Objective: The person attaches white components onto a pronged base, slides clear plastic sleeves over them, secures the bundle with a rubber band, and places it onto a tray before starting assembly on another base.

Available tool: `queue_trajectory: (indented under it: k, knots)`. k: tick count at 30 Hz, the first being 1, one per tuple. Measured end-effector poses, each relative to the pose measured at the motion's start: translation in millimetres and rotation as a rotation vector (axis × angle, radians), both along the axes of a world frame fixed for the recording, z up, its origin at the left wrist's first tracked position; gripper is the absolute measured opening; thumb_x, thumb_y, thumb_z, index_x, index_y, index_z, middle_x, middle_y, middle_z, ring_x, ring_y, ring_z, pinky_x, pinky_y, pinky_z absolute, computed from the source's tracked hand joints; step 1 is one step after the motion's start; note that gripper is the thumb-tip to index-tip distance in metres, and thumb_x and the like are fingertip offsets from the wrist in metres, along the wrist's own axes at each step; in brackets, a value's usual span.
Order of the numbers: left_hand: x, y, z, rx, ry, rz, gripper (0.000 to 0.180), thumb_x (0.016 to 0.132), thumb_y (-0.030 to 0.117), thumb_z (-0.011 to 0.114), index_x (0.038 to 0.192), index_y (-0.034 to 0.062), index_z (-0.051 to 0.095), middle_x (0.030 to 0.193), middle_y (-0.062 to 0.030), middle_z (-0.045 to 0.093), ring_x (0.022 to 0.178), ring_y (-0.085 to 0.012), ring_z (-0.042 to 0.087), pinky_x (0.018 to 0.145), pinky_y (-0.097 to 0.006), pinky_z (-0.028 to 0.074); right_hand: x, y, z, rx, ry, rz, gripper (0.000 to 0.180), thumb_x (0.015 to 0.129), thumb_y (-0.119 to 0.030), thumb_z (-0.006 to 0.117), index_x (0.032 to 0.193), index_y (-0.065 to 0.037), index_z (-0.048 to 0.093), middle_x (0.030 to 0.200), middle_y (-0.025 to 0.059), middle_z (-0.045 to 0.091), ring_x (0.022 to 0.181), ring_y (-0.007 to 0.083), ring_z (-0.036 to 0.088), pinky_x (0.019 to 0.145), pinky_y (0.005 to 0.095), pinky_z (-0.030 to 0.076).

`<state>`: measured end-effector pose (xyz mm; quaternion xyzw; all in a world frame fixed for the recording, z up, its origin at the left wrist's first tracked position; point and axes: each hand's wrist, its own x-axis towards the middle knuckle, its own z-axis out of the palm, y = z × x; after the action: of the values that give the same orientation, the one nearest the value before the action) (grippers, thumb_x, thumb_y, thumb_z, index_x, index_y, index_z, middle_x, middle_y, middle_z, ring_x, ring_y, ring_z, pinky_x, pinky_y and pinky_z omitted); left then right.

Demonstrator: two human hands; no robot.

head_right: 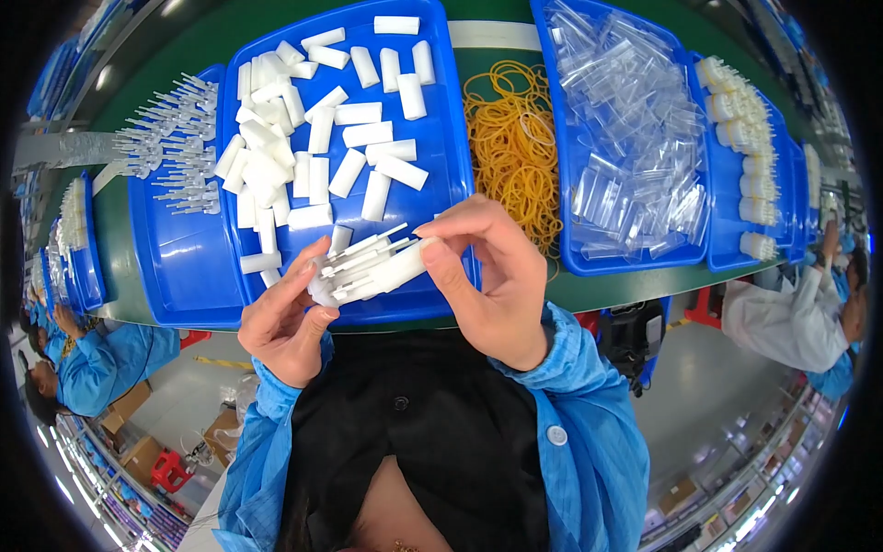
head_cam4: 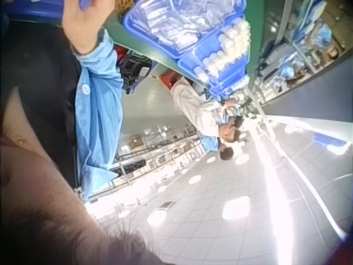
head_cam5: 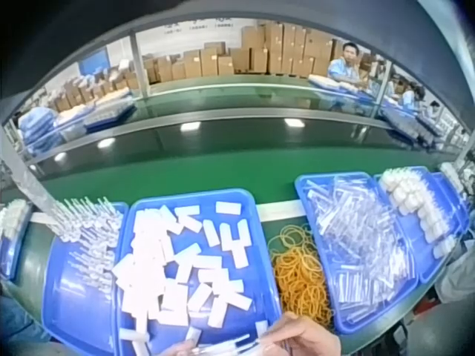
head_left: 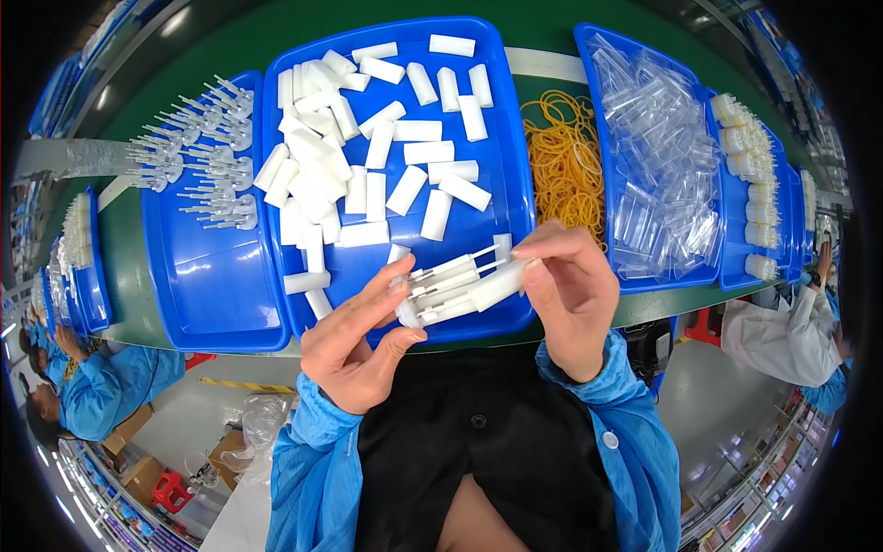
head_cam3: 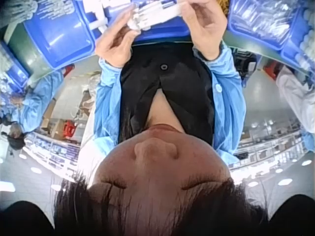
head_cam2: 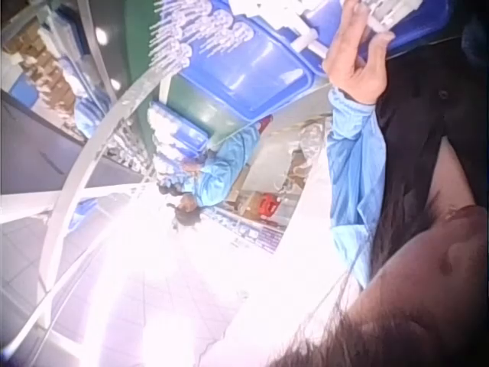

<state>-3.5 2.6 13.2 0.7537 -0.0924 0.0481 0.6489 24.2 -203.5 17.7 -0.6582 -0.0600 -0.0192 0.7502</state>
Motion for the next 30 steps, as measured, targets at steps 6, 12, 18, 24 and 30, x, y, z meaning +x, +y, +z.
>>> queue_trajectory:
  k: [6, 12, 18, 24, 30]
  knots:
    - [0.6, 0.6, 0.7, -0.028, 0.007, -0.034, 0.047, 0.07, -0.001, 0.075, 0.114, -0.0019, 0.059, 0.115, -0.0262, 0.058, 0.106, -0.0288, 0.059, 0.082, -0.03, 0.052, 2.3, -2.0, -0.6, -0.115, -0.174, 0.066, 0.014, 0.081, 0.001, 0.065, 0.095, 0.002, 0.062, 0.088, 0.0085, 0.059, 0.078, 0.0134, 0.048, 0.069, 0.0242, 0.039]
    - [0.8, -4.1, -1.6, -0.353, 0.18, -0.029, 0.048, 0.069, -0.005, 0.074, 0.113, -0.0055, 0.057, 0.116, -0.0269, 0.056, 0.111, -0.0344, 0.054, 0.087, -0.04, 0.053, 2.8, -4.2, -0.3, -0.049, -0.072, 0.148, 0.018, 0.077, -0.002, 0.07, 0.094, 0.0, 0.065, 0.089, 0.008, 0.061, 0.081, 0.0158, 0.049, 0.072, 0.0252, 0.039]
    - [4.0, -1.5, -3.3, -0.388, 0.182, -0.132, 0.048, 0.068, -0.009, 0.072, 0.113, -0.0068, 0.057, 0.118, -0.0277, 0.054, 0.113, -0.0344, 0.053, 0.088, -0.041, 0.052, 7.8, -6.7, 5.3, -0.297, -0.301, 0.172, 0.022, 0.067, -0.004, 0.077, 0.086, -0.005, 0.068, 0.089, 0.0076, 0.063, 0.081, 0.0233, 0.05, 0.074, 0.0329, 0.04]
    - [3.0, 7.2, -15.9, -0.606, 0.243, -0.049, 0.045, 0.073, -0.002, 0.071, 0.115, -0.0051, 0.054, 0.117, -0.0276, 0.055, 0.11, -0.0348, 0.056, 0.082, -0.044, 0.055, 9.4, -9.8, 4.7, -0.478, -0.367, -0.056, 0.029, 0.063, -0.015, 0.078, 0.087, -0.003, 0.066, 0.084, 0.0085, 0.061, 0.082, 0.0248, 0.05, 0.072, 0.0337, 0.04]
    - [2.7, 19.9, -19.2, -0.754, 0.344, 0.155, 0.055, 0.081, 0.022, 0.067, 0.125, 0.0, 0.043, 0.119, -0.0301, 0.051, 0.093, -0.039, 0.063, 0.064, -0.048, 0.058, 2.4, 6.6, 0.0, -1.345, -0.293, -0.111, 0.032, 0.063, -0.025, 0.077, 0.078, -0.003, 0.058, 0.1, 0.0102, 0.051, 0.097, 0.0298, 0.046, 0.078, 0.0411, 0.031]
